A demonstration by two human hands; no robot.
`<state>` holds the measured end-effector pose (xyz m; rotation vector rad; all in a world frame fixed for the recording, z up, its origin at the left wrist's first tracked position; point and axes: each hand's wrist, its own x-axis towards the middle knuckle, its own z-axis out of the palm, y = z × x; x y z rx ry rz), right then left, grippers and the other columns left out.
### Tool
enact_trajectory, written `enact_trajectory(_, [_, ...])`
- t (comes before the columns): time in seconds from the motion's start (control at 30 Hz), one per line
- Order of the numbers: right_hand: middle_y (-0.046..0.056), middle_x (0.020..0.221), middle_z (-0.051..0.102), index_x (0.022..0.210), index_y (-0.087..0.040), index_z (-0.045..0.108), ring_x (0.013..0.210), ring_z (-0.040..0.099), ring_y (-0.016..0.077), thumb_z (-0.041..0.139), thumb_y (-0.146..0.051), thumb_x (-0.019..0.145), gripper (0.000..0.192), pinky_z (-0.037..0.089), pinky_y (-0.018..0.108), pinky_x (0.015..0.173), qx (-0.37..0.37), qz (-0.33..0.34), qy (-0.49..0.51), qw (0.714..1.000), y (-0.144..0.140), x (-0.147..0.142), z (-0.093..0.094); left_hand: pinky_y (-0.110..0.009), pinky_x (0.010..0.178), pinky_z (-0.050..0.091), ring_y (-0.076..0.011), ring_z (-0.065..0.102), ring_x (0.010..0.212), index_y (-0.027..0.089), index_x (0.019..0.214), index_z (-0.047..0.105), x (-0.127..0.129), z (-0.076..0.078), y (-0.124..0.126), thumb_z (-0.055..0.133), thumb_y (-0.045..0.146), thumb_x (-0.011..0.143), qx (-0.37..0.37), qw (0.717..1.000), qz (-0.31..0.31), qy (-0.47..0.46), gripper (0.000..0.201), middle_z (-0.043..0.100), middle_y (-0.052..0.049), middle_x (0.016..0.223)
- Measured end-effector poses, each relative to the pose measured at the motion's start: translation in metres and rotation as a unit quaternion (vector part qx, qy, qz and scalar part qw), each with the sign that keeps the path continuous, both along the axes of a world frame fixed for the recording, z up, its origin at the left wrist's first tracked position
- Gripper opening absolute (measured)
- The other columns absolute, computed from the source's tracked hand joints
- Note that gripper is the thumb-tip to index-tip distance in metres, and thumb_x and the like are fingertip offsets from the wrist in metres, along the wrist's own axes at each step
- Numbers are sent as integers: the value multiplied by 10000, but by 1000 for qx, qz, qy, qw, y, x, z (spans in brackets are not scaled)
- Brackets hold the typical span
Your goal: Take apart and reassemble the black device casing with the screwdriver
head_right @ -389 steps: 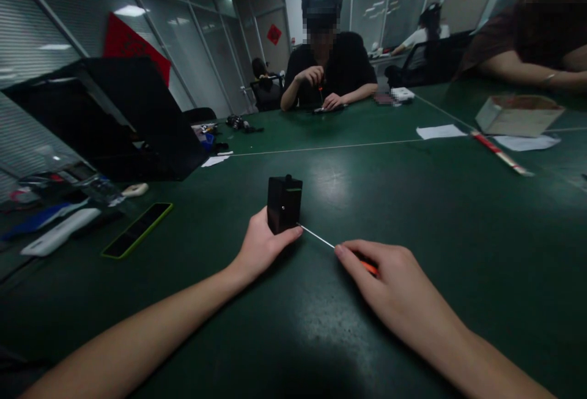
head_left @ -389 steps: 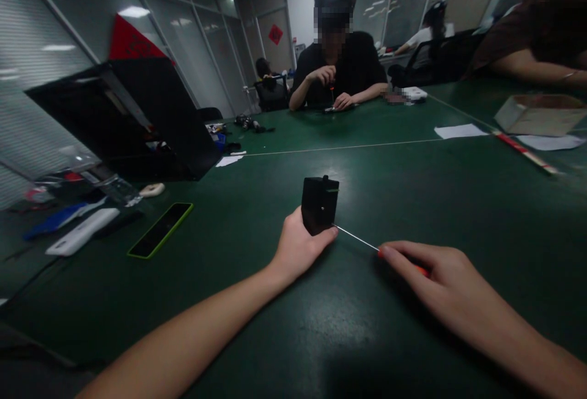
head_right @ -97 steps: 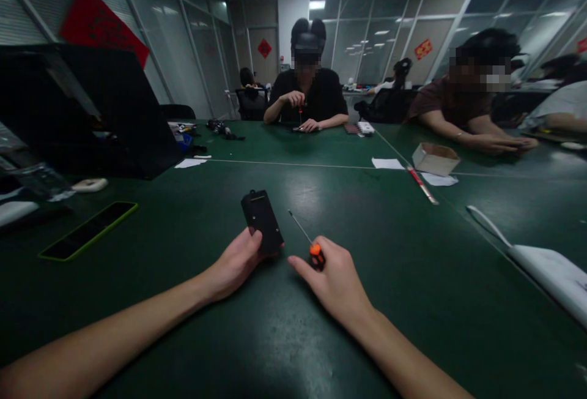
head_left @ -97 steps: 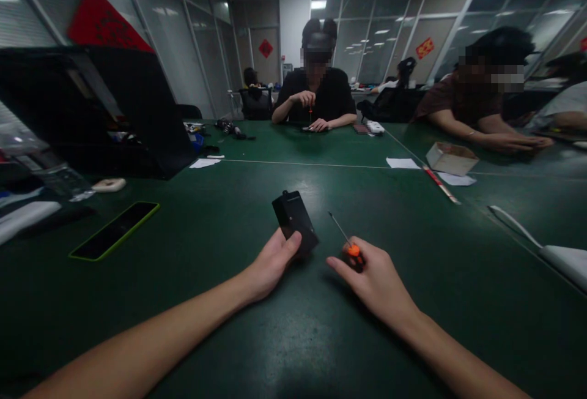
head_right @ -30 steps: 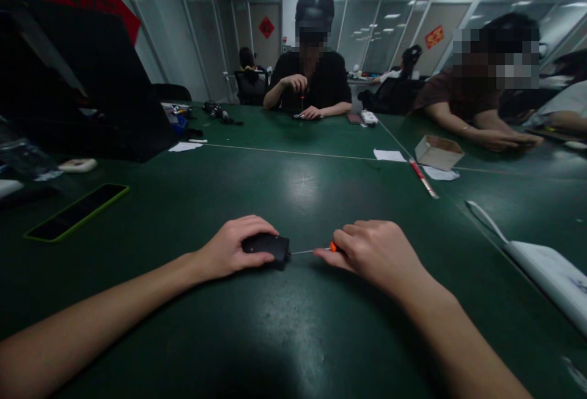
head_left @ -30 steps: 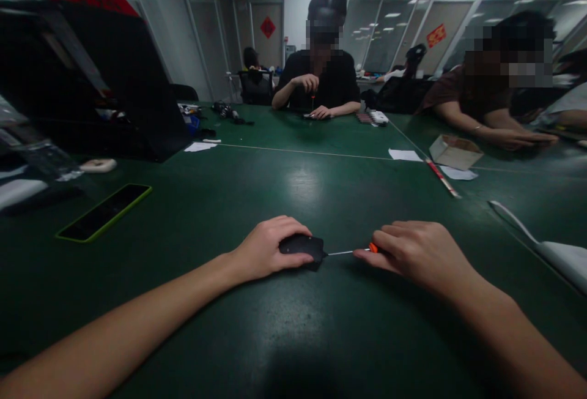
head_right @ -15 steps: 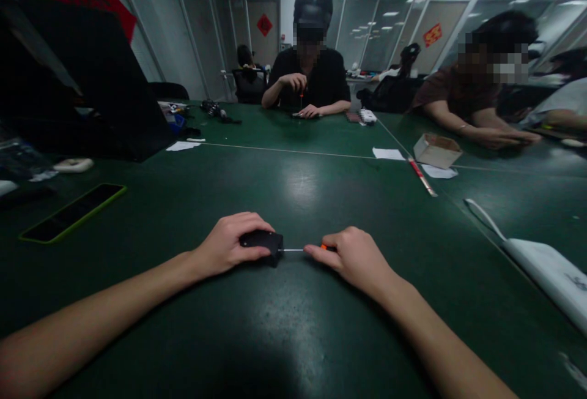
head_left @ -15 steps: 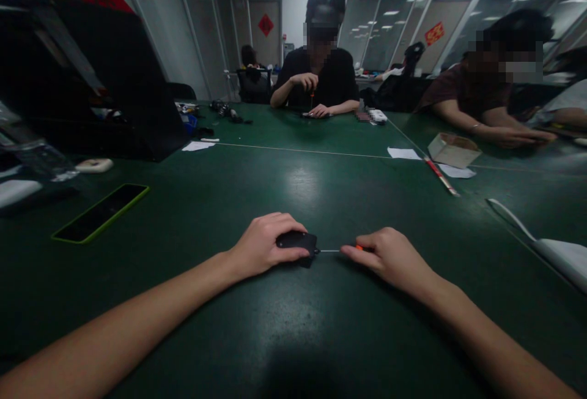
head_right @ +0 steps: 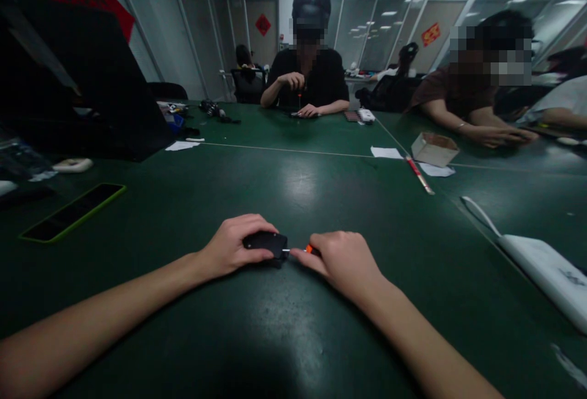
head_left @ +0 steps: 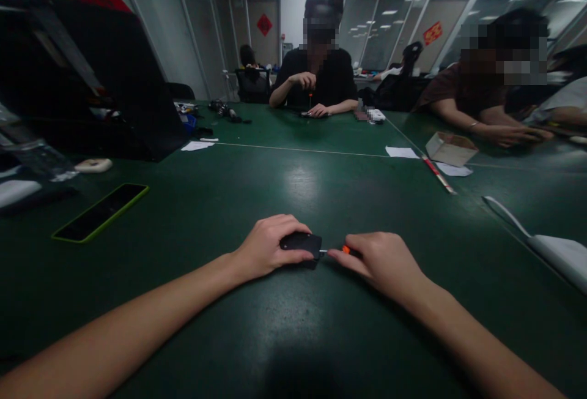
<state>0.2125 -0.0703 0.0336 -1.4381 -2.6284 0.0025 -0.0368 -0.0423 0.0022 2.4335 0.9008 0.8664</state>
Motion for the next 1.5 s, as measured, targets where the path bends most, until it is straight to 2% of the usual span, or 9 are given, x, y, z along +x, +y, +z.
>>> enact_trajectory(0.2, [35, 747, 681, 883, -187, 631, 642, 639, 161, 459, -490, 980, 362, 405, 243, 576, -66, 21, 83, 994, -1, -6, -10, -337, 844, 459, -212, 636, 951, 184, 1083, 652, -2, -3, 0, 677, 494, 829, -14, 999, 5, -52, 402, 706, -72, 1031])
enact_trajectory(0.37, [90, 937, 695, 1120, -157, 637, 802, 665, 195, 448, -346, 1002, 292, 480, 281, 684, 57, 71, 26, 995, 2, 2, -7, -334, 856, 462, -206, 630, 954, 180, 1087, 654, -2, -2, -2, 702, 484, 810, -14, 998, -20, -56, 414, 699, -69, 1033])
enact_trajectory(0.57, [103, 884, 697, 1170, -120, 640, 754, 627, 202, 423, -229, 1002, 295, 460, 299, 658, 191, 119, -46, 973, -1, -3, -10, -320, 853, 472, -200, 634, 945, 160, 1102, 653, 2, -1, -7, 723, 468, 795, -14, 996, -61, -71, 440, 698, -79, 1019])
enact_trajectory(0.8, [77, 919, 684, 1130, -160, 616, 794, 661, 172, 422, -246, 996, 251, 506, 267, 701, -5, 109, 85, 990, -3, -10, -12, -346, 885, 482, -214, 638, 973, 177, 1136, 657, 4, -3, -7, 737, 489, 774, 13, 994, -89, -62, 485, 699, -94, 1057])
enact_trajectory(1.0, [94, 875, 684, 1093, -152, 646, 752, 653, 188, 437, -239, 981, 252, 481, 271, 636, 70, 97, 40, 992, -3, -14, -14, -350, 875, 497, -220, 644, 974, 194, 1139, 664, 4, -3, -7, 721, 514, 777, 10, 996, -77, -53, 487, 693, -94, 1054])
enact_trajectory(1.1, [83, 913, 684, 1116, -161, 630, 801, 661, 185, 458, -226, 970, 235, 501, 277, 691, 29, 95, 75, 992, -2, -14, -16, -366, 926, 488, -227, 643, 1029, 196, 1148, 651, 4, -4, -7, 729, 496, 777, 15, 995, -78, -53, 485, 696, -99, 1108])
enact_trajectory(1.2, [70, 929, 680, 1128, -171, 623, 827, 665, 187, 463, -234, 971, 232, 509, 288, 724, -13, 74, 80, 994, 2, -8, -15, -397, 1000, 459, -248, 612, 1155, 192, 1132, 640, 3, -5, -8, 749, 480, 762, 15, 995, -71, -63, 481, 660, -116, 1252])
enact_trajectory(1.3, [78, 954, 678, 1127, -177, 632, 820, 670, 199, 445, -266, 981, 254, 504, 299, 704, -2, 16, 36, 999, 8, 2, -13, -432, 1013, 448, -270, 600, 1187, 192, 1093, 644, 2, -4, -9, 751, 498, 749, 15, 995, -59, -83, 472, 647, -128, 1286])
enact_trajectory(1.5, [99, 980, 673, 1135, -177, 628, 782, 678, 225, 433, -352, 982, 304, 470, 294, 586, 52, -95, -48, 993, 14, 15, -8, -355, 814, 514, -229, 672, 913, 170, 1035, 666, 1, 0, -13, 718, 577, 748, -53, 980, -26, -192, 500, 724, -101, 1005])
